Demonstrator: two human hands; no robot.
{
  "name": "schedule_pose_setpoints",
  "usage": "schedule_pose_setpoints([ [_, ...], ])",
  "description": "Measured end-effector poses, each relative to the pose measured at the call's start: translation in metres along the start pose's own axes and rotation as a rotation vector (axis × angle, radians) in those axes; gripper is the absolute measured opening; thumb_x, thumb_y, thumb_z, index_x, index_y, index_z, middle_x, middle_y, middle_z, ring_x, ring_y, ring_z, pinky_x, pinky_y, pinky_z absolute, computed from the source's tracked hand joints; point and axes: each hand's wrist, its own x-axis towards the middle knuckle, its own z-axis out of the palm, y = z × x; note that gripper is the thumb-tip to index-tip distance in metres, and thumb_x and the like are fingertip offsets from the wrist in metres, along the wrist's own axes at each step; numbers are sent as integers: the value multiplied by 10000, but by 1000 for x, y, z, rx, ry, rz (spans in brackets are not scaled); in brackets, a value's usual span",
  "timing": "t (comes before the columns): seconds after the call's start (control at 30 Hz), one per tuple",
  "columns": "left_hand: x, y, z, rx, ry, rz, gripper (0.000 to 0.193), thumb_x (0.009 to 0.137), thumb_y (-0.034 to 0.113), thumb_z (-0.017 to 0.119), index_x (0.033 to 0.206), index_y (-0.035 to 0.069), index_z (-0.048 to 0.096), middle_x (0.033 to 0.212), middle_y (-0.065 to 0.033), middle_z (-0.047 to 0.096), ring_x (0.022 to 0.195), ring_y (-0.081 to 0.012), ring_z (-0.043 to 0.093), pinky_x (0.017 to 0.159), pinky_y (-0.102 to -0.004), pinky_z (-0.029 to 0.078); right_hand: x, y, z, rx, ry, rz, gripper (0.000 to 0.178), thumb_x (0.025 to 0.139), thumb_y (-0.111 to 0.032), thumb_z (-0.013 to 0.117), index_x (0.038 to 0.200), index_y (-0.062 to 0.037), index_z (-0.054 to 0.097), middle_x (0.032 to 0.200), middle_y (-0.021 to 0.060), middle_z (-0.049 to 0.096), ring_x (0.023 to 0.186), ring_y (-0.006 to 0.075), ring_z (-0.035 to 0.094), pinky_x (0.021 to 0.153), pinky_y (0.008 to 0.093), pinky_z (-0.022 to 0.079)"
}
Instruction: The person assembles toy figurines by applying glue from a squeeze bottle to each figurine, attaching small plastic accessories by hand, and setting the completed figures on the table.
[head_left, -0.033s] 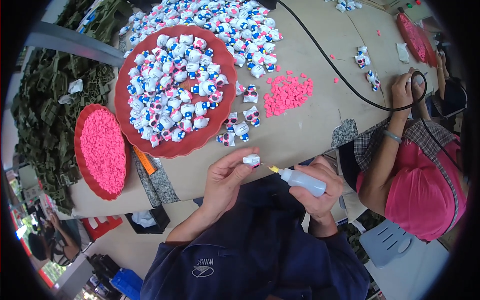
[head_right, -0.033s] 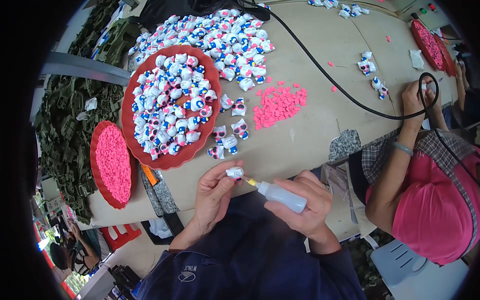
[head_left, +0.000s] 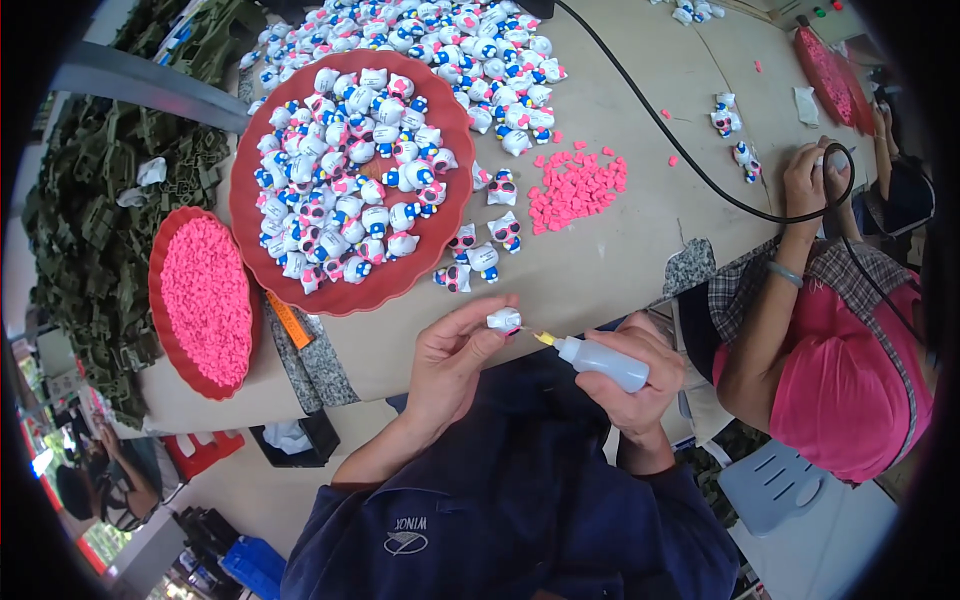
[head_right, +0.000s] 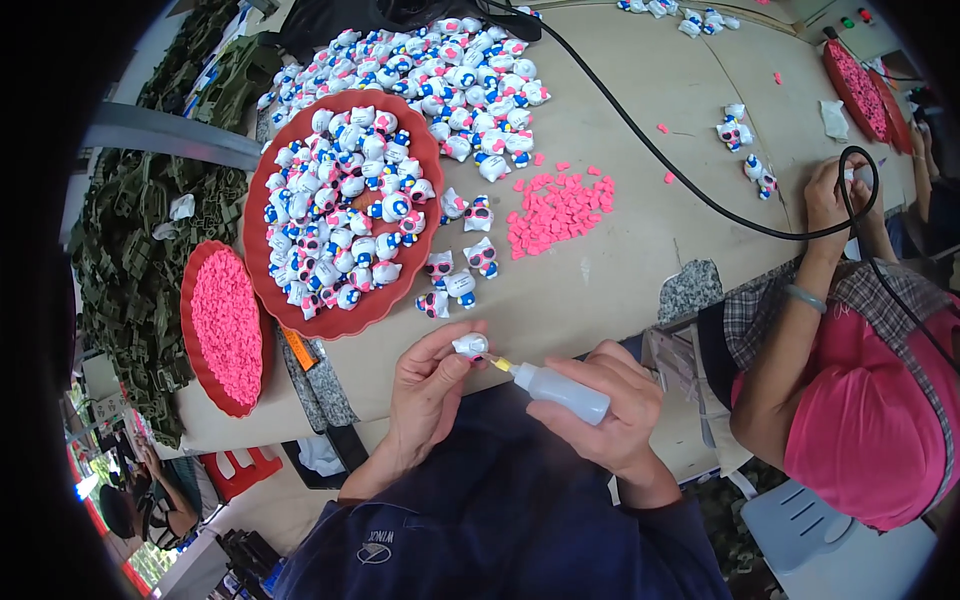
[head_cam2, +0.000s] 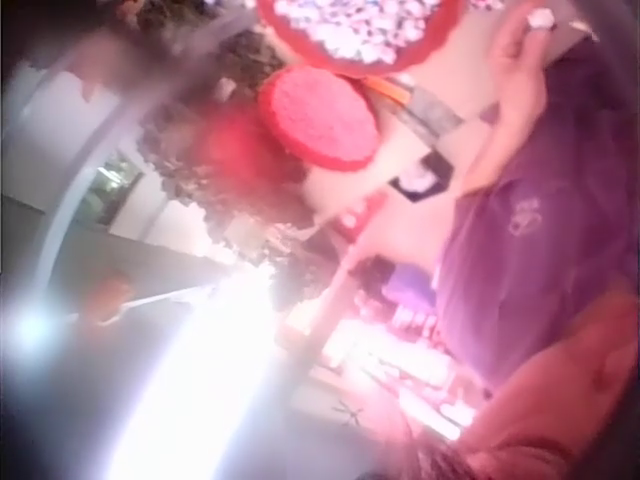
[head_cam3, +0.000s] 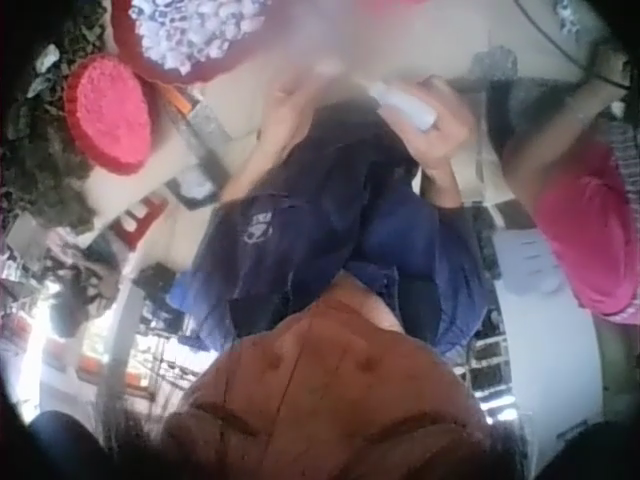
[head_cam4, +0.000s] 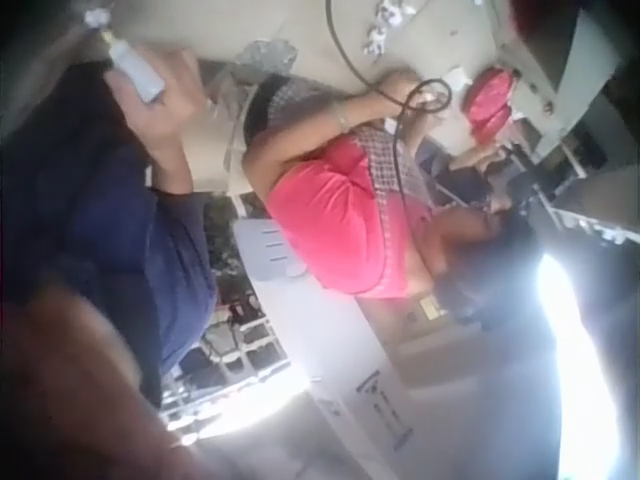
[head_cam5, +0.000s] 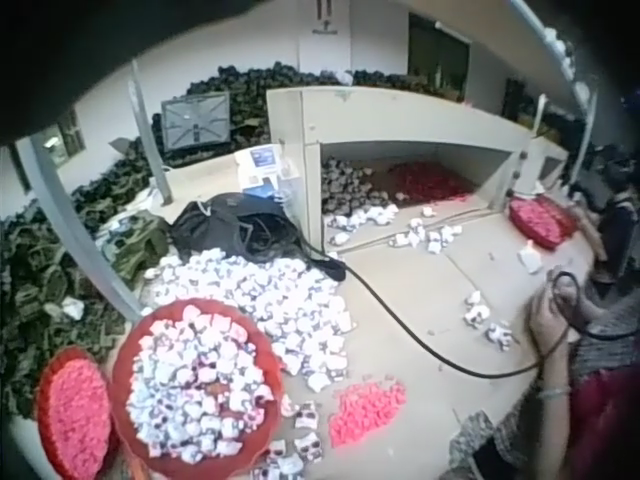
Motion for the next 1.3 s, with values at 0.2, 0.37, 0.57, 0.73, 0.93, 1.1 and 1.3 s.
schedule_pose_setpoints([
  [0.2, -1, -1, 3, 6, 16, 28, 305, 888, -21, 564, 1193, -7, 561, 1218, -140, 582, 1055, -198, 597, 894, -308, 487, -3, 0, 3, -16, -27, 88, 366, 633, -190, 810, 891, 35, 679, 653, 83, 620, 540, 174, 501, 502, 275, 382],
  [0.37, -2, -2, 1, 12, 21, 8, 312, 886, -23, 566, 1197, -7, 557, 1213, -141, 583, 1064, -204, 594, 905, -314, 485, -3, 0, 5, -25, -21, 124, 382, 661, -258, 792, 850, 54, 681, 676, 94, 634, 547, 178, 509, 510, 277, 387],
  [0.57, -1, -1, 2, 16, 12, -7, 312, 887, -31, 559, 1198, -10, 551, 1226, -144, 573, 1086, -216, 586, 923, -324, 479, -2, -2, 4, -43, -34, 118, 364, 644, -232, 796, 843, 52, 684, 684, 95, 643, 541, 176, 506, 507, 280, 389],
  [0.73, -1, -2, 0, -28, 0, 23, 303, 886, -38, 556, 1187, -7, 555, 1262, -154, 546, 1139, -263, 557, 956, -345, 459, -1, 0, 2, -32, -33, 48, 341, 603, -94, 823, 894, 18, 684, 625, 74, 613, 519, 168, 499, 491, 272, 378],
  [0.93, -1, -2, -1, -41, 6, 37, 303, 883, -38, 560, 1183, -5, 558, 1259, -154, 549, 1146, -267, 553, 965, -347, 450, 0, 0, 2, -25, -31, 63, 329, 604, -90, 820, 882, 21, 685, 617, 72, 605, 512, 168, 493, 486, 274, 373],
  [1.1, -1, -2, 1, -13, 19, 29, 305, 882, -40, 560, 1184, -2, 559, 1258, -147, 550, 1150, -267, 550, 970, -343, 445, 1, -2, 4, -25, -58, 63, 331, 605, -90, 818, 885, 26, 685, 609, 68, 594, 519, 169, 493, 483, 276, 369],
  [1.3, 1, 0, -1, -23, 6, 39, 299, 892, -25, 551, 1190, -2, 552, 1269, -147, 539, 1152, -266, 549, 963, -331, 449, 0, 3, -3, 15, -21, 113, 340, 617, -74, 810, 913, 29, 677, 655, 70, 606, 569, 157, 512, 524, 261, 383],
])
